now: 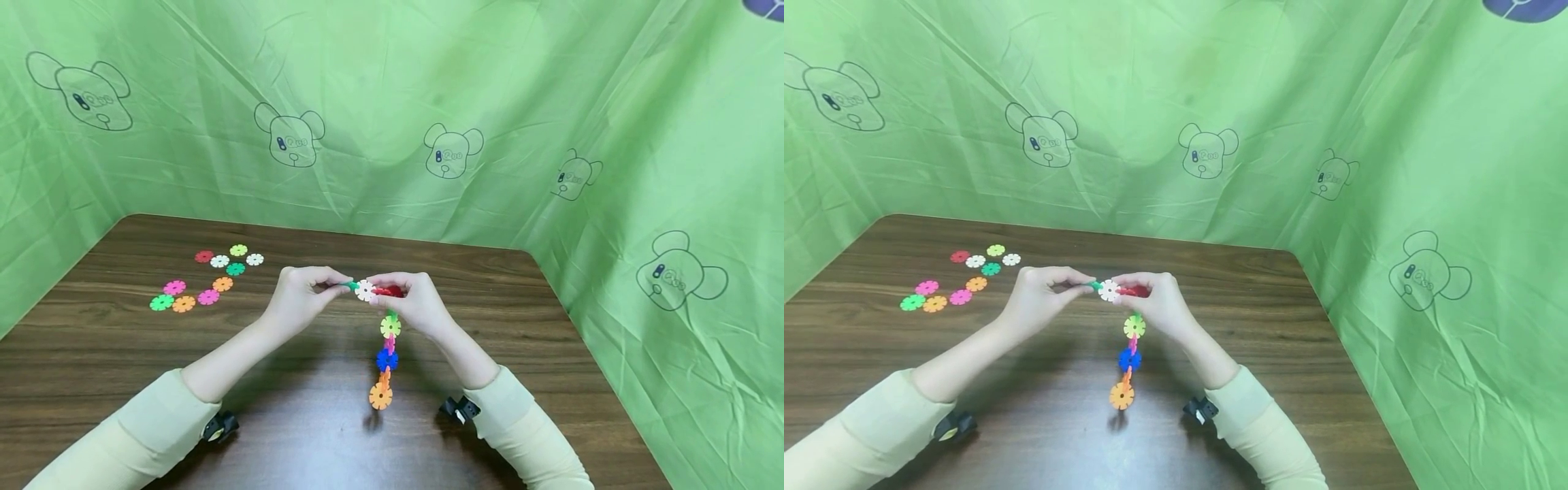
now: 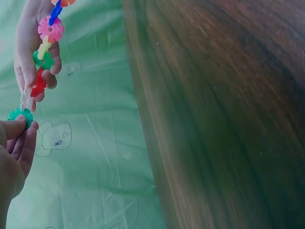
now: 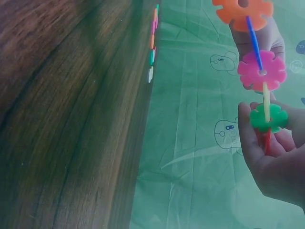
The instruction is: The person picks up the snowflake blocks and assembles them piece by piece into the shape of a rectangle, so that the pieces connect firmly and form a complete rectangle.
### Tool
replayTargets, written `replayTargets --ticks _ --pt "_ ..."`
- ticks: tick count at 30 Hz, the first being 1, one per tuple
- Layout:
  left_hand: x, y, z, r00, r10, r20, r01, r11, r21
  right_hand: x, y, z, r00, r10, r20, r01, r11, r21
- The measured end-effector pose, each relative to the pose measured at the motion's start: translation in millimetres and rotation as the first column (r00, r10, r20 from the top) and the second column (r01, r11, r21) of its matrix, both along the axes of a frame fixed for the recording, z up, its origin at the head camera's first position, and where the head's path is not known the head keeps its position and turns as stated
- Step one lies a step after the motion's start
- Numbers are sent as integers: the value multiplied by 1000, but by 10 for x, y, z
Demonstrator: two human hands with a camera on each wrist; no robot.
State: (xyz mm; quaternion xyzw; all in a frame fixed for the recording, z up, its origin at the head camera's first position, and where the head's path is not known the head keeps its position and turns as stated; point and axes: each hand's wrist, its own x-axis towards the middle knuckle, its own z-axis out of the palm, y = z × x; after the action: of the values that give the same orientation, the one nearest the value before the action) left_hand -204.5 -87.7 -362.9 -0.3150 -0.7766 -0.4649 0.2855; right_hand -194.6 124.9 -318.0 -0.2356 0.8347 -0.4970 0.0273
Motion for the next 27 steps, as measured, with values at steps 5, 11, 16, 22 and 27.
replayTargets --ticks 5,11,16,22,27 --pt "26 22 -38 1000 9 0 -9 1000 -17 11 5 -16 1000 14 2 -14 1000 5" --pt "24 26 -78 1000 12 6 -12 1000 -13 -4 10 -62 1000 23 10 -23 1000 -1" --pt "3 17 -89 999 10 35 -9 1000 -23 -34 18 -96 997 47 54 -45 998 -44" --pt "-13 -23 -80 998 17 61 -14 999 -47 -82 24 -114 992 85 96 -75 991 -109" --pt "-29 -158 -32 994 44 103 -33 994 -104 -103 55 -115 992 80 93 -68 989 -132"
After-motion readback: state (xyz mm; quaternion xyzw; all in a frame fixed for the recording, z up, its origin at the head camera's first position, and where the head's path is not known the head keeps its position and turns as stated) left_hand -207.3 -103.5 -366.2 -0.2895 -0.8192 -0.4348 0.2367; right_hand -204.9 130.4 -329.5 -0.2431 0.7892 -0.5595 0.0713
